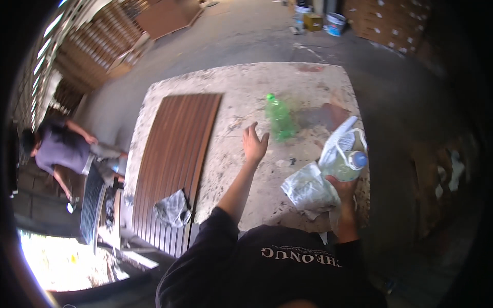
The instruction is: The person wipes a wooden panel with a cloth after applying a liquid from a plastic bottle.
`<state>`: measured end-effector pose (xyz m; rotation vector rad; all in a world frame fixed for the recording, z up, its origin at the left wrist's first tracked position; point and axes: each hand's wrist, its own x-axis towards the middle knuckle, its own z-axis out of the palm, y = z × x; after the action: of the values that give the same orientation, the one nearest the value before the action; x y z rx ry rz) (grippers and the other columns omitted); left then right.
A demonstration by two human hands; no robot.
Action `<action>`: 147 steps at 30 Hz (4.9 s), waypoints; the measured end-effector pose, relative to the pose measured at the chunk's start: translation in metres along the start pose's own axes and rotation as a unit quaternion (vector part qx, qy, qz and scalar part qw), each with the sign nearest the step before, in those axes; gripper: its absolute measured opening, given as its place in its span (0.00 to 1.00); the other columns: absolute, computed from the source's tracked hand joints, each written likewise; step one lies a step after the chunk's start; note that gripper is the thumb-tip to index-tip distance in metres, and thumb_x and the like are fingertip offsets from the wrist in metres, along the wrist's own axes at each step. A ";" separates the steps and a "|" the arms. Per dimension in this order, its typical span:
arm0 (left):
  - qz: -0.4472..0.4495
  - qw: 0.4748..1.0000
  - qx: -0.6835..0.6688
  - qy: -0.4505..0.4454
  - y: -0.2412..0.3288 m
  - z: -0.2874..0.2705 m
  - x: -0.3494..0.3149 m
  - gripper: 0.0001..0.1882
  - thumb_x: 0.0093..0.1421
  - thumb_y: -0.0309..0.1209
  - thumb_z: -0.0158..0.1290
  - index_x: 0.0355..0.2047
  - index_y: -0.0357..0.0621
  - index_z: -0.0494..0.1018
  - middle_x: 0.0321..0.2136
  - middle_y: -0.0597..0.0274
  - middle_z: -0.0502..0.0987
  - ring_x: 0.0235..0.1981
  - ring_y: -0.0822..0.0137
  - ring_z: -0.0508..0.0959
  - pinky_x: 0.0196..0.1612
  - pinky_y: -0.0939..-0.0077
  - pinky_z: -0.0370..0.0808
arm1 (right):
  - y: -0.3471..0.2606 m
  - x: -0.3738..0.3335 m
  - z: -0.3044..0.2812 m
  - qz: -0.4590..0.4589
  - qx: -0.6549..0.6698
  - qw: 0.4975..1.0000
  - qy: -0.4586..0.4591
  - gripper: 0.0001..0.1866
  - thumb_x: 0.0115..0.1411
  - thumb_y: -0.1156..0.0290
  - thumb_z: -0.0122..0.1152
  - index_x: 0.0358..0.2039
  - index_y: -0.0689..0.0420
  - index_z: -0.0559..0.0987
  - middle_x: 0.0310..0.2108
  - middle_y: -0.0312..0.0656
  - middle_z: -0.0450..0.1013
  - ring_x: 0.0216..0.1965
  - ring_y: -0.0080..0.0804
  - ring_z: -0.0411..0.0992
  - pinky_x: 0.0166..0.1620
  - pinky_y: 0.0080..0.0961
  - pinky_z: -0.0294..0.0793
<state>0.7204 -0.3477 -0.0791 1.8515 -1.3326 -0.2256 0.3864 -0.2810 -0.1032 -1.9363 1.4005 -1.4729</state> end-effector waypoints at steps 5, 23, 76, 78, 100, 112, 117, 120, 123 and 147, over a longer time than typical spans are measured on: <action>-0.094 0.988 0.051 0.112 -0.074 -0.106 -0.103 0.23 0.50 0.31 0.58 0.47 0.42 0.69 0.43 0.48 0.70 0.48 0.48 0.69 0.51 0.61 0.66 | -0.002 0.042 -0.025 -0.008 0.069 0.965 -0.252 0.40 0.44 0.65 0.73 0.55 0.63 0.64 0.55 0.47 0.65 0.51 0.42 0.67 0.55 0.33 0.63; -0.363 0.890 0.234 0.144 -0.152 -0.255 -0.167 0.38 0.48 0.54 0.55 0.59 0.64 0.58 0.64 0.49 0.48 0.64 0.41 0.47 0.57 0.33 0.49 | -0.155 0.068 0.059 -0.008 0.221 0.909 -0.353 0.30 0.38 0.70 0.72 0.44 0.60 0.72 0.35 0.40 0.75 0.37 0.28 0.74 0.44 0.27 0.72; -0.185 0.970 0.129 0.090 -0.240 -0.307 -0.187 0.20 0.57 0.36 0.45 0.51 0.58 0.72 0.55 0.64 0.68 0.57 0.53 0.63 0.59 0.52 0.54 | -0.286 0.004 0.250 -0.117 -0.240 0.747 -0.609 0.38 0.38 0.58 0.68 0.51 0.52 0.66 0.38 0.54 0.74 0.38 0.53 0.74 0.42 0.42 0.75; -0.197 0.964 -0.091 0.151 -0.237 -0.289 -0.177 0.19 0.59 0.37 0.43 0.49 0.50 0.73 0.54 0.60 0.69 0.55 0.55 0.64 0.58 0.60 0.57 | -0.297 0.002 0.260 -0.086 -0.303 0.714 -0.625 0.42 0.38 0.57 0.68 0.55 0.55 0.63 0.39 0.57 0.73 0.40 0.54 0.74 0.47 0.41 0.73; -0.355 0.440 -0.823 0.049 -0.201 -0.256 -0.069 0.23 0.63 0.44 0.42 0.48 0.37 0.67 0.44 0.55 0.73 0.45 0.58 0.72 0.51 0.66 0.67 | -0.307 0.017 0.276 -0.068 -0.305 0.720 -0.620 0.37 0.40 0.58 0.67 0.51 0.55 0.64 0.38 0.52 0.74 0.40 0.52 0.74 0.44 0.42 0.73; -0.345 0.836 -0.401 0.145 -0.216 -0.298 -0.076 0.12 0.60 0.32 0.50 0.40 0.37 0.74 0.27 0.66 0.76 0.28 0.75 0.74 0.34 0.81 0.70 | -0.324 0.025 0.296 -0.031 -0.327 0.720 -0.611 0.36 0.41 0.58 0.67 0.51 0.55 0.65 0.39 0.53 0.74 0.43 0.52 0.73 0.47 0.42 0.72; -0.214 0.942 0.114 0.232 -0.313 -0.370 -0.156 0.23 0.56 0.35 0.49 0.53 0.43 0.69 0.52 0.47 0.67 0.50 0.49 0.69 0.51 0.58 0.65 | -0.309 0.028 0.282 -0.064 -0.337 0.691 -0.636 0.37 0.41 0.59 0.66 0.53 0.56 0.64 0.39 0.53 0.74 0.41 0.51 0.74 0.47 0.41 0.72; -0.255 0.928 0.229 0.147 -0.313 -0.382 -0.180 0.25 0.54 0.36 0.50 0.54 0.48 0.68 0.54 0.50 0.66 0.52 0.46 0.66 0.54 0.54 0.61 | -0.329 0.023 0.281 -0.075 -0.371 0.631 -0.677 0.37 0.40 0.58 0.67 0.51 0.56 0.65 0.39 0.53 0.74 0.40 0.51 0.74 0.46 0.41 0.72; -0.217 0.930 0.280 0.095 -0.290 -0.368 -0.183 0.24 0.53 0.35 0.51 0.53 0.54 0.70 0.55 0.52 0.66 0.54 0.48 0.64 0.55 0.54 0.60 | -0.307 0.029 0.278 0.004 -0.345 0.687 -0.639 0.38 0.39 0.57 0.67 0.51 0.56 0.65 0.38 0.55 0.74 0.41 0.52 0.74 0.47 0.41 0.72; -0.053 0.953 0.277 -0.110 -0.244 -0.302 -0.131 0.32 0.50 0.31 0.44 0.59 0.53 0.62 0.62 0.50 0.57 0.64 0.48 0.53 0.63 0.46 0.46 | -0.220 0.093 0.235 0.072 -0.217 0.869 -0.438 0.44 0.35 0.62 0.73 0.53 0.60 0.64 0.40 0.53 0.74 0.42 0.46 0.74 0.45 0.37 0.73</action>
<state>1.0088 -0.0574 -0.0959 2.4285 -1.5601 -0.1221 0.6973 -0.3248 0.0127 -2.2286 1.4057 -0.0904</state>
